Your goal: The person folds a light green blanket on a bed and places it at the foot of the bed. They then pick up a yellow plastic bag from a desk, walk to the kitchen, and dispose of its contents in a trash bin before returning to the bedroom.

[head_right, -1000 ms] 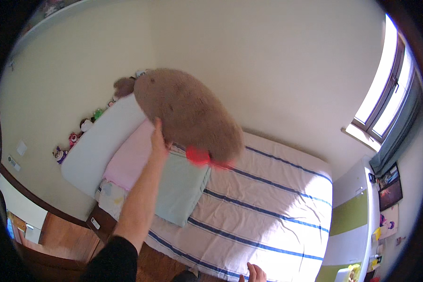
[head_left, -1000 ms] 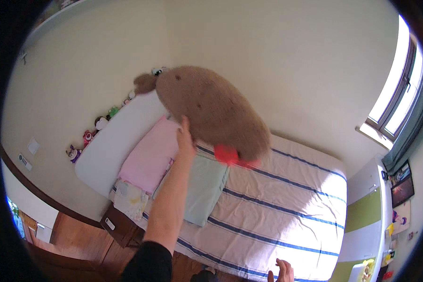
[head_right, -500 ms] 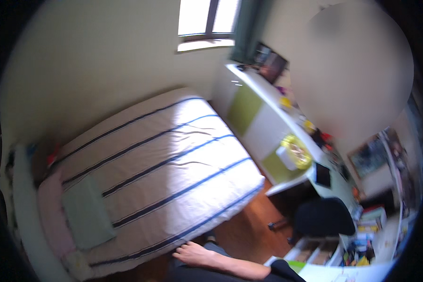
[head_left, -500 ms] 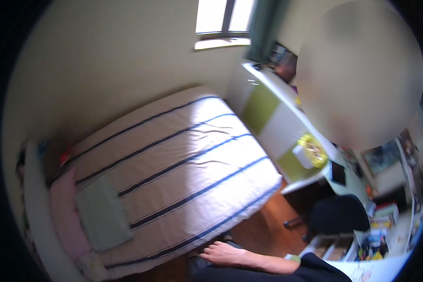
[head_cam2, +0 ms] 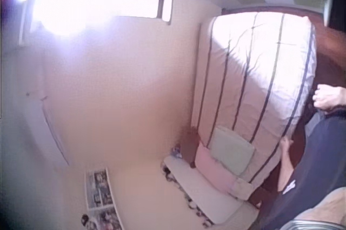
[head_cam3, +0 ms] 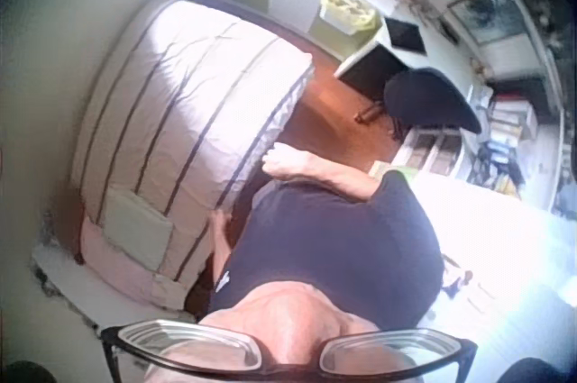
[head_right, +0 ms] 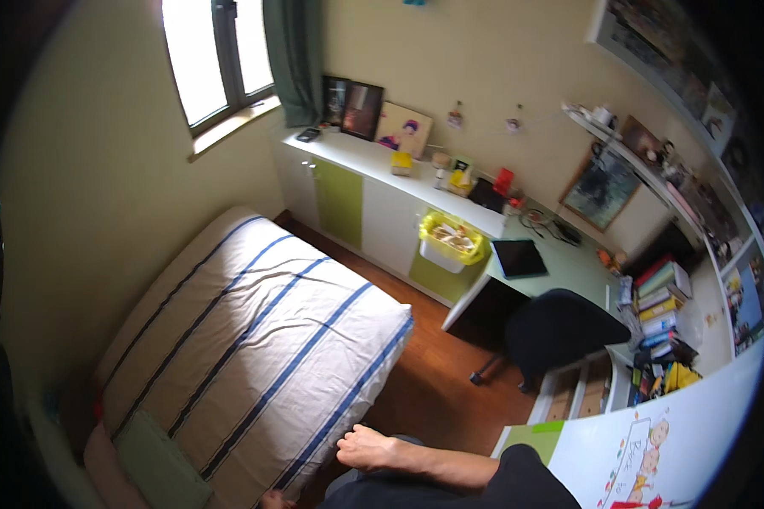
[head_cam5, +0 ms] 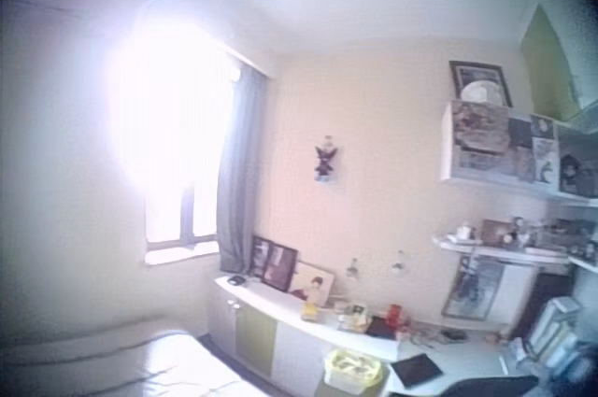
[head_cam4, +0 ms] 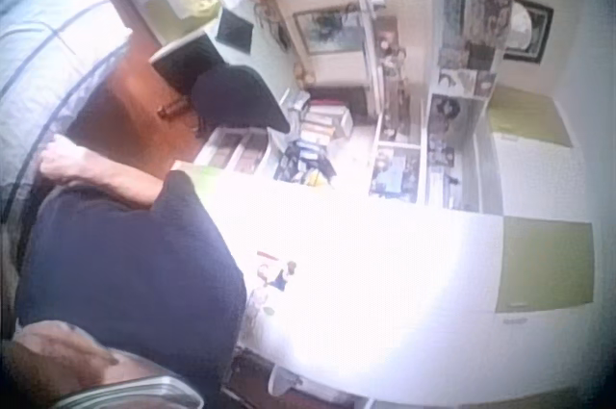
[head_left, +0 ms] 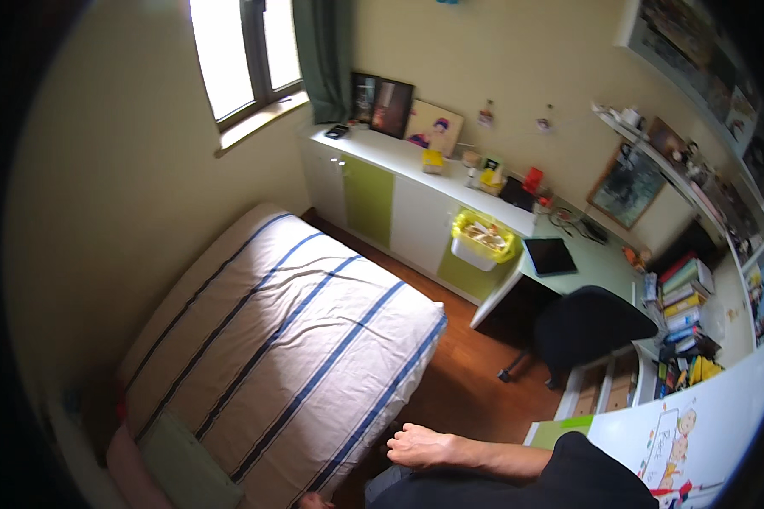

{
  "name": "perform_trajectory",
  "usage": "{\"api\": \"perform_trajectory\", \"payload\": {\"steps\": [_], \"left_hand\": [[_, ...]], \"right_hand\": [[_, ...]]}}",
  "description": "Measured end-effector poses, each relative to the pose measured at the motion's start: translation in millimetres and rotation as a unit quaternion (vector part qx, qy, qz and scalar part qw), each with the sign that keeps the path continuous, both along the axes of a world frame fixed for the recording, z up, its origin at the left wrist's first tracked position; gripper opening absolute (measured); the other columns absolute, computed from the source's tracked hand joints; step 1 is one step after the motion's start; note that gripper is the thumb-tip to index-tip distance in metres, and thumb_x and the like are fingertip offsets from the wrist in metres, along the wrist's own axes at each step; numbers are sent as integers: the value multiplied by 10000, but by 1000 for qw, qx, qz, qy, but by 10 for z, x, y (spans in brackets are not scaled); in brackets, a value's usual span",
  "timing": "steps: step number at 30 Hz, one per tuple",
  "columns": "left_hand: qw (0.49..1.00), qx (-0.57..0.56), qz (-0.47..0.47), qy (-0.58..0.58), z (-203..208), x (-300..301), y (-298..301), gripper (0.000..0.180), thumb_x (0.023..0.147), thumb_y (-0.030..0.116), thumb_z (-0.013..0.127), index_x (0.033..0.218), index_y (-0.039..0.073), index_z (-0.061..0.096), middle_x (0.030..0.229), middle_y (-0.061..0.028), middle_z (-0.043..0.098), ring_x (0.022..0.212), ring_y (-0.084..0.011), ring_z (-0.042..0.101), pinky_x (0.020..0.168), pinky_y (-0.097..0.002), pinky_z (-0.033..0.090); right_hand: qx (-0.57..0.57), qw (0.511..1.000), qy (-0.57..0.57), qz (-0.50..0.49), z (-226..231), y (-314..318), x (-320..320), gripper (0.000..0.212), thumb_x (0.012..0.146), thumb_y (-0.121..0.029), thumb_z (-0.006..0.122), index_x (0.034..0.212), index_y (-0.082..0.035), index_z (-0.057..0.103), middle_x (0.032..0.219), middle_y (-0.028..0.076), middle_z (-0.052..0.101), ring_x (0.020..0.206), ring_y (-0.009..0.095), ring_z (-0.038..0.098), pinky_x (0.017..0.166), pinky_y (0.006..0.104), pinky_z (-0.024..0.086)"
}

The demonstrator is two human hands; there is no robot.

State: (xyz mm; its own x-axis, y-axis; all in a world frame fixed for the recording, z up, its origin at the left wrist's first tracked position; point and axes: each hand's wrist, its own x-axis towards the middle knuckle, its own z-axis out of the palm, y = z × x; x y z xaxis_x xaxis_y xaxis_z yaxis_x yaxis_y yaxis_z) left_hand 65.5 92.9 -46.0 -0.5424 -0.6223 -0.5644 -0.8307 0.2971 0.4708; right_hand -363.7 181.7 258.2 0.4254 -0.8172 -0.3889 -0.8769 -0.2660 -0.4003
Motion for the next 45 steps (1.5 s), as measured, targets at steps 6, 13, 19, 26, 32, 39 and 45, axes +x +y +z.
{"api": "perform_trajectory", "payload": {"steps": [6,13,19,26,32,39,45], "left_hand": [[880,124,414,199,443,-1096,-1023,190,898,121,476,921,-24,596,676,-124,592,481,-237,619,440,-321,505],[992,119,-44,-26,-505,-1824,-422,292,831,208,592,1036,21,683,824,-167,690,770,-320,677,675,-403,539],[953,63,-293,35,-861,-3348,47,286,841,304,569,932,59,684,923,-222,673,920,-401,641,762,-481,521],[899,11,-437,15,-193,-5498,83,259,836,269,529,802,60,679,809,-191,686,762,-384,667,665,-451,534],[942,199,-192,190,647,-7773,637,206,914,150,521,901,-3,658,712,-97,663,662,-198,671,543,-309,499],[951,96,-174,238,531,-10157,1144,234,856,121,521,999,-13,650,850,-167,674,823,-280,677,707,-384,529],[977,121,-155,80,179,-10912,1315,274,774,145,490,944,-12,639,856,-260,632,871,-430,591,802,-477,476]], "right_hand": [[-29,969,-232,-87,500,438,-345,231,944,-159,446,1111,-35,546,1023,131,607,979,296,586,841,389,456],[-297,763,-522,-237,1548,1038,-1242,350,928,-55,557,1270,19,537,1164,175,627,970,298,636,858,384,505],[-419,628,-600,-264,2060,1752,-1948,327,853,-72,585,1160,39,573,966,167,649,715,282,624,620,318,503],[-745,456,-386,-296,2340,1875,-2645,280,843,-95,535,1068,64,584,848,95,633,571,200,555,543,250,447],[-318,636,-572,-410,1809,2456,-3569,345,922,-12,522,1263,37,543,1006,132,629,866,246,639,797,307,506],[-166,523,-486,-680,748,2968,-4341,274,978,-119,507,1223,-18,576,931,52,660,731,91,608,692,234,504],[-251,349,-364,-826,-107,3495,-5868,233,988,-134,488,1176,-22,569,1055,75,640,904,141,631,804,275,511]]}}
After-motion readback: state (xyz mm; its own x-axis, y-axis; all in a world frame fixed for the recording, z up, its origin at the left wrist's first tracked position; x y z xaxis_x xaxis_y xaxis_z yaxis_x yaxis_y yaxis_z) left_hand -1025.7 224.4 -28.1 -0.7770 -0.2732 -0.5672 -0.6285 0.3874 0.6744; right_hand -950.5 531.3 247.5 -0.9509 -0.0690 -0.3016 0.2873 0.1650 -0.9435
